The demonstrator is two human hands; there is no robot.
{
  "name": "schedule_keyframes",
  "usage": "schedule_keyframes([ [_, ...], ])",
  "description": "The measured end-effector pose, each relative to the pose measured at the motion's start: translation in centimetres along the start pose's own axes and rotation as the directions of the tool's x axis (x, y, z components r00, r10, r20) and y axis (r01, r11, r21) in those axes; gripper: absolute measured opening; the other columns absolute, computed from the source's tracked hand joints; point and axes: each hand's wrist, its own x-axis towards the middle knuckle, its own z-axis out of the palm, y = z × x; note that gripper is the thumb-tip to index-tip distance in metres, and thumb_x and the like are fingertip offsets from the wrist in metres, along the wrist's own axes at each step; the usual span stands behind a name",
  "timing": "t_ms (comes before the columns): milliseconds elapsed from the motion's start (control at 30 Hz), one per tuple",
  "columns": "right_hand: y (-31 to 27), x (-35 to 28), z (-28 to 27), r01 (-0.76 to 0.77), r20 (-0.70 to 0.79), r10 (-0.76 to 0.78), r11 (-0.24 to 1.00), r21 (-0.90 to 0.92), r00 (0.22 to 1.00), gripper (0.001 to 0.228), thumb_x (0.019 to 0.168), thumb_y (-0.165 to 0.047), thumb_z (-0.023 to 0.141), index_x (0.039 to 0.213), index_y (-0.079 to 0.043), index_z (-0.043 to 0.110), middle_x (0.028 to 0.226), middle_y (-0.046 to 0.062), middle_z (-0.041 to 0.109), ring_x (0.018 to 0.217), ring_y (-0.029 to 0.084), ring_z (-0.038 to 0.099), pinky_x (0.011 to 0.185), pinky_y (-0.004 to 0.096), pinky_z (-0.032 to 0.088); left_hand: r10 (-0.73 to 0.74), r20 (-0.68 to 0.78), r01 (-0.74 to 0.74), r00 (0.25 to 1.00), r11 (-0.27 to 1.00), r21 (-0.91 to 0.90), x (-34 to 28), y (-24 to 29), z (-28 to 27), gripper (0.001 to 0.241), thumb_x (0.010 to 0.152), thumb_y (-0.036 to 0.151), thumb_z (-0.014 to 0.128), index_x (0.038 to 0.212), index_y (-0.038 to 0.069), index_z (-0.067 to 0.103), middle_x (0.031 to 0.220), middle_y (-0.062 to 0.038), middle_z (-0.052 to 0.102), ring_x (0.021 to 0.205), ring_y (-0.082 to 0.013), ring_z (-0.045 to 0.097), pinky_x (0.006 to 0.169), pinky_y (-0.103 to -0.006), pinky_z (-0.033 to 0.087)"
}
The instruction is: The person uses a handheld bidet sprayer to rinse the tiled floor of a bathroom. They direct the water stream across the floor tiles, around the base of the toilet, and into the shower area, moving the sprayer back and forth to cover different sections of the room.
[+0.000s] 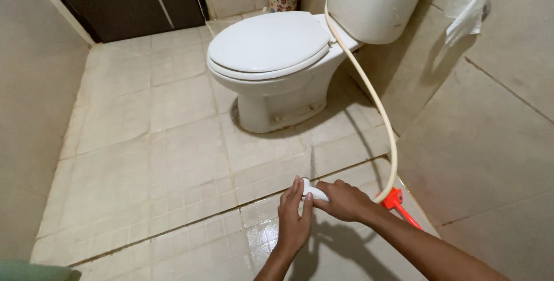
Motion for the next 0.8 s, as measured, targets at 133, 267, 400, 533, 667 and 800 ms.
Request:
schedule_keyframes([
  [133, 0.7, -0.6, -0.2, -0.028, -0.012, 0.028, 1.0, -0.009, 1.0, 0.054, 0.093, -0.06, 0.055, 0.12, -0.015, 0.066, 0.104, 0.019, 0.073, 0.097, 0.041, 0.07, 0.085, 0.053, 0.056, 0.025, 0.014, -0.025, 1.0, 0.998, -0.053, 0.3, -0.5, 1.1, 0.049, 0.103, 0.024, 0.056, 0.144, -0.002, 0.054, 0.154, -0.021, 0.051, 0.142, -0.035, 0.046, 0.115, -0.0431, 0.038],
  [267, 2.0, -1.1, -0.2, -0.03, -0.045, 0.03, 1.0, 0.002, 0.999, 0.053, 0.092, -0.061, 0.055, 0.118, -0.017, 0.068, 0.102, 0.018, 0.074, 0.095, 0.04, 0.072, 0.083, 0.052, 0.056, 0.037, 0.037, -0.034, 0.999, 0.997, -0.073, 0.5, -0.1, 2.0, 0.049, 0.103, 0.025, 0.056, 0.143, -0.002, 0.055, 0.152, -0.019, 0.053, 0.139, -0.0342, 0.049, 0.113, -0.042, 0.04],
  [400, 2.5, -2.0, -0.7, -0.098, -0.052, 0.099, 0.995, 0.024, 0.994, 0.052, 0.087, -0.062, 0.059, 0.114, -0.019, 0.07, 0.101, 0.014, 0.076, 0.094, 0.036, 0.073, 0.081, 0.05, 0.058, 0.026, 0.076, -0.019, 0.997, 0.995, -0.097, 0.4, 1.0, 2.9, 0.051, 0.101, 0.026, 0.057, 0.145, -0.001, 0.052, 0.152, -0.018, 0.053, 0.137, -0.0325, 0.051, 0.111, -0.041, 0.043],
  [533, 3.7, -2.5, -1.2, -0.124, -0.027, 0.125, 0.992, 0.028, 0.992, 0.055, 0.084, -0.065, 0.061, 0.113, -0.019, 0.072, 0.1, 0.013, 0.077, 0.093, 0.035, 0.074, 0.081, 0.049, 0.059, 0.068, 0.127, -0.068, 0.99, 0.998, -0.012, 0.0, 1.1, 3.6, 0.052, 0.102, 0.024, 0.058, 0.146, -0.002, 0.051, 0.151, -0.019, 0.055, 0.138, -0.034, 0.049, 0.113, -0.043, 0.038],
  [667, 3.7, -3.4, -1.6, -0.114, -0.028, 0.113, 0.994, -0.006, 0.993, 0.054, 0.087, -0.064, 0.06, 0.118, -0.021, 0.071, 0.102, 0.015, 0.073, 0.096, 0.036, 0.072, 0.082, 0.051, 0.057, 0.086, 0.145, -0.081, 0.986, 0.996, -0.034, -0.4, 0.9, 4.3, 0.052, 0.102, 0.024, 0.058, 0.146, -0.002, 0.051, 0.15, -0.019, 0.055, 0.14, -0.0341, 0.048, 0.114, -0.0426, 0.038],
  [800, 3.5, -3.5, -1.7, -0.121, -0.061, 0.121, 0.993, -0.005, 0.991, 0.054, 0.089, -0.063, 0.057, 0.122, -0.021, 0.068, 0.104, 0.016, 0.072, 0.099, 0.038, 0.07, 0.082, 0.053, 0.056, 0.083, 0.109, -0.077, 0.99, 0.995, -0.063, 0.0, 1.0, 4.3, 0.052, 0.102, 0.025, 0.058, 0.145, -0.003, 0.052, 0.15, -0.02, 0.055, 0.14, -0.0341, 0.048, 0.114, -0.0424, 0.04],
])
